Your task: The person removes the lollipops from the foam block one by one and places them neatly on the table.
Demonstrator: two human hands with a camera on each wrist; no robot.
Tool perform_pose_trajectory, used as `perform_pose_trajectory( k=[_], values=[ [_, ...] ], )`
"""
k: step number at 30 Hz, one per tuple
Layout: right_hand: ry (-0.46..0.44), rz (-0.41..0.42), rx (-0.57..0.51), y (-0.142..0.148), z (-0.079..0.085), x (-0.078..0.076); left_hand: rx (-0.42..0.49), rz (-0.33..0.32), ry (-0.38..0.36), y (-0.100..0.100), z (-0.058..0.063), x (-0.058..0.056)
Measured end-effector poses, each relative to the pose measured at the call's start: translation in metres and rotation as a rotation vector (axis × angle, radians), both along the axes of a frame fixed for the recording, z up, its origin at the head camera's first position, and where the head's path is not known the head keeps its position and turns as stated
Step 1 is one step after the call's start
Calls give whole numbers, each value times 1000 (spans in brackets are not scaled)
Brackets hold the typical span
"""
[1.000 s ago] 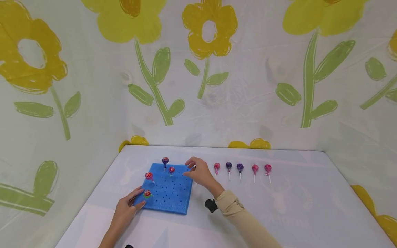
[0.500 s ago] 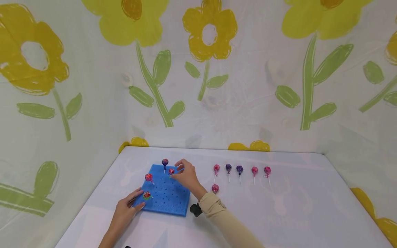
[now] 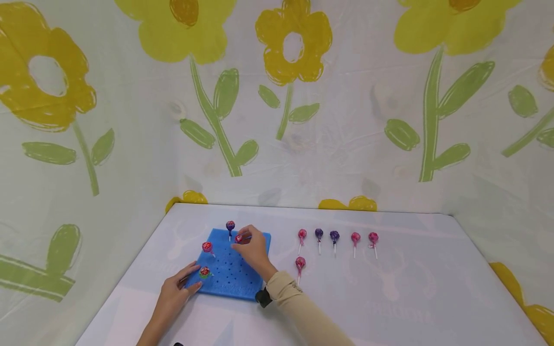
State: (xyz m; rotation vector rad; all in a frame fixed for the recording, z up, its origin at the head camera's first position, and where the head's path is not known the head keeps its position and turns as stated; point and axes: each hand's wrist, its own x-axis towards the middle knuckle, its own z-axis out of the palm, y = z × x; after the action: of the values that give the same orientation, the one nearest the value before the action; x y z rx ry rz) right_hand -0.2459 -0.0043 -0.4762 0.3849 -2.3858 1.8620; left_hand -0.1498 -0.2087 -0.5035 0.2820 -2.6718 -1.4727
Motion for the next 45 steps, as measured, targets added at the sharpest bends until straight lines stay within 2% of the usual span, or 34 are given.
perform_pose_trajectory(
  k=[10,22,31,45],
  values=[
    [25,-41,9,-9,-1,4,-11,-5,7,0,0,0],
    [39,-21,-31,-8,-2,4,2,-9,-2,1,1,1],
    [105,-6,-95,3,11,1,-12,-7,-4,-1,0,0],
    [82,22,-61,26,27,9,-9,-7,-31,0,1,-1]
  ],
)
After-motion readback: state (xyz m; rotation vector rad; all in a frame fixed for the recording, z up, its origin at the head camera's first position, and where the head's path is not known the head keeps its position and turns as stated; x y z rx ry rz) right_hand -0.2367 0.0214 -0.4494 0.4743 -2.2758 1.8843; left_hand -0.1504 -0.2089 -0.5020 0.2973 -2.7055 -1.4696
